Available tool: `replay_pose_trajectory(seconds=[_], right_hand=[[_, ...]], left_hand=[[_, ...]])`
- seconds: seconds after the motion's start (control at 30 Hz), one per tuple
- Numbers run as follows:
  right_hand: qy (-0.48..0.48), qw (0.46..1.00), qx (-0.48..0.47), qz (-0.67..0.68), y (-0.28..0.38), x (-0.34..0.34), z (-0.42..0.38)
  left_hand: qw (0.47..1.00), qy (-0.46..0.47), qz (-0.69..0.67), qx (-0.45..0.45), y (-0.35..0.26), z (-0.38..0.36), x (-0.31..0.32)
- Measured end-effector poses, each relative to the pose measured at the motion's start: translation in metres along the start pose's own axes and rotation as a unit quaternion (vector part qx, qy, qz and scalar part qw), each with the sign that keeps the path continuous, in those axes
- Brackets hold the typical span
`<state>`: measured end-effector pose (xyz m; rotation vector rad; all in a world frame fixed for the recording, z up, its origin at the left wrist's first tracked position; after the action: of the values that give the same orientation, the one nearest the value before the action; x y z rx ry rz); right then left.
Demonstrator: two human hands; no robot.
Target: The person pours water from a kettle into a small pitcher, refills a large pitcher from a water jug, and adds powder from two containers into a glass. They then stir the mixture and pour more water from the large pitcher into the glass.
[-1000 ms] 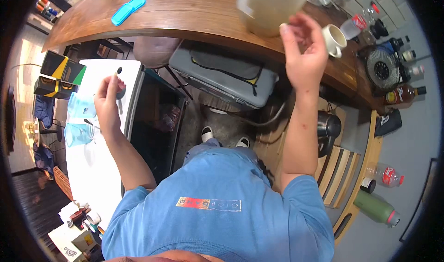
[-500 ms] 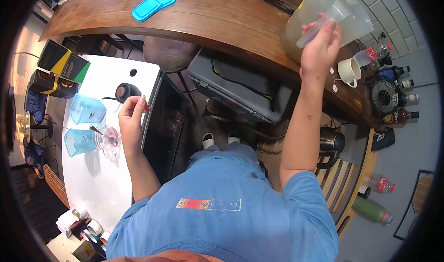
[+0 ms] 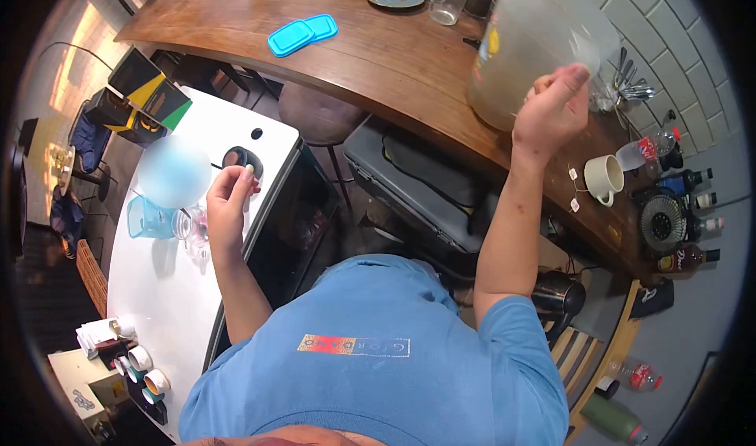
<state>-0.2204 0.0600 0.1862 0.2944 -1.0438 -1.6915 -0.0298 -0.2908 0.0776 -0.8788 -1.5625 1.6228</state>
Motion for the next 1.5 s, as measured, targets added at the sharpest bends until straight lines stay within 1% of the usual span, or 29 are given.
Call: replay_pose_trajectory(seconds=[0.07,0.13,0.2,0.27,0.33,0.37,0.43,0.6,0.7,0.8,0.97,1.03,1.07,1.13,1.17,1.2,1.27,1.3,1.33,1.37,1.43,1.47,1.5], right_hand=[[0.040,0.999,0.007,0.032,-0.005,0.011,0.003],[0.051,0.997,0.028,0.045,-0.017,0.022,0.003],[0.073,0.993,0.036,0.087,-0.029,0.035,0.000],[0.101,0.990,0.039,0.092,-0.038,0.049,-0.007],[0.128,0.986,0.010,0.102,-0.049,0.065,-0.009],[0.142,0.984,0.016,0.109,-0.050,0.073,-0.009],[0.130,0.979,0.050,0.146,-0.051,0.085,-0.010],[0.174,0.969,0.080,0.157,-0.064,0.109,-0.008],[0.168,0.972,0.070,0.151,-0.070,0.115,-0.002],[0.157,0.974,0.065,0.147,-0.075,0.118,0.001],[0.184,0.970,0.071,0.138,-0.079,0.115,0.000],[0.183,0.978,0.027,0.096,-0.077,0.114,-0.003],[0.186,0.977,0.031,0.096,-0.079,0.113,-0.004],[0.206,0.974,0.030,0.088,-0.081,0.112,-0.005],[0.209,0.973,0.033,0.090,-0.080,0.111,-0.006],[0.213,0.970,0.051,0.103,-0.077,0.108,-0.008],[0.226,0.964,0.074,0.118,-0.077,0.106,-0.014],[0.162,0.980,-0.058,0.098,-0.071,0.100,-0.018],[0.095,0.974,-0.188,0.079,-0.063,0.093,-0.026],[0.104,0.974,-0.181,0.085,-0.062,0.090,-0.033],[0.046,0.975,-0.210,0.055,-0.055,0.077,-0.050],[0.052,0.976,-0.204,0.060,-0.059,0.075,-0.061],[0.136,0.969,-0.187,0.086,-0.065,0.078,-0.076]], left_hand=[[1.000,-0.013,-0.004,0.004,-0.001,-0.004,0.001],[1.000,-0.021,-0.006,0.006,-0.001,-0.010,0.001],[0.999,-0.037,-0.011,0.008,-0.001,-0.017,-0.002],[0.999,-0.048,0.011,0.010,-0.003,-0.026,-0.006],[0.997,-0.074,0.023,-0.002,-0.001,-0.036,-0.015],[0.996,-0.086,0.029,-0.005,0.000,-0.040,-0.020],[0.993,-0.110,0.036,-0.011,-0.001,-0.050,-0.026],[0.986,-0.160,0.037,-0.028,0.003,-0.073,-0.037],[0.980,-0.185,0.044,-0.051,0.006,-0.084,-0.040],[0.978,-0.192,0.055,-0.061,0.009,-0.092,-0.041],[0.978,-0.189,0.053,-0.074,0.012,-0.095,-0.034],[0.978,-0.183,0.058,-0.079,0.014,-0.094,-0.029],[0.980,-0.174,0.061,-0.080,0.014,-0.093,-0.025],[0.978,-0.185,0.050,-0.082,0.013,-0.093,-0.017],[0.980,-0.171,0.055,-0.088,0.014,-0.093,-0.014],[0.981,-0.157,0.059,-0.095,0.016,-0.093,-0.012],[0.979,-0.167,0.058,-0.101,0.016,-0.096,-0.007],[0.978,-0.173,0.058,-0.104,0.016,-0.099,-0.006],[0.975,-0.185,0.057,-0.109,0.016,-0.102,-0.006],[0.974,-0.185,0.066,-0.116,0.016,-0.106,-0.006],[0.969,-0.195,0.077,-0.127,0.017,-0.116,-0.011],[0.966,-0.207,0.080,-0.134,0.017,-0.120,-0.016],[0.963,-0.215,0.083,-0.140,0.018,-0.124,-0.022]])
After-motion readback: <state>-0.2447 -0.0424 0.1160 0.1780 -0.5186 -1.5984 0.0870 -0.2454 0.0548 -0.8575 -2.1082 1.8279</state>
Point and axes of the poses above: each hand's wrist, its own z-axis towards the middle knuckle, its own x-axis out of the palm, y = z × x, the point moved 4 cm from there along z, towards the middle knuckle, and after that the axes turned 2 degrees about -x, right-handed, at the moved point
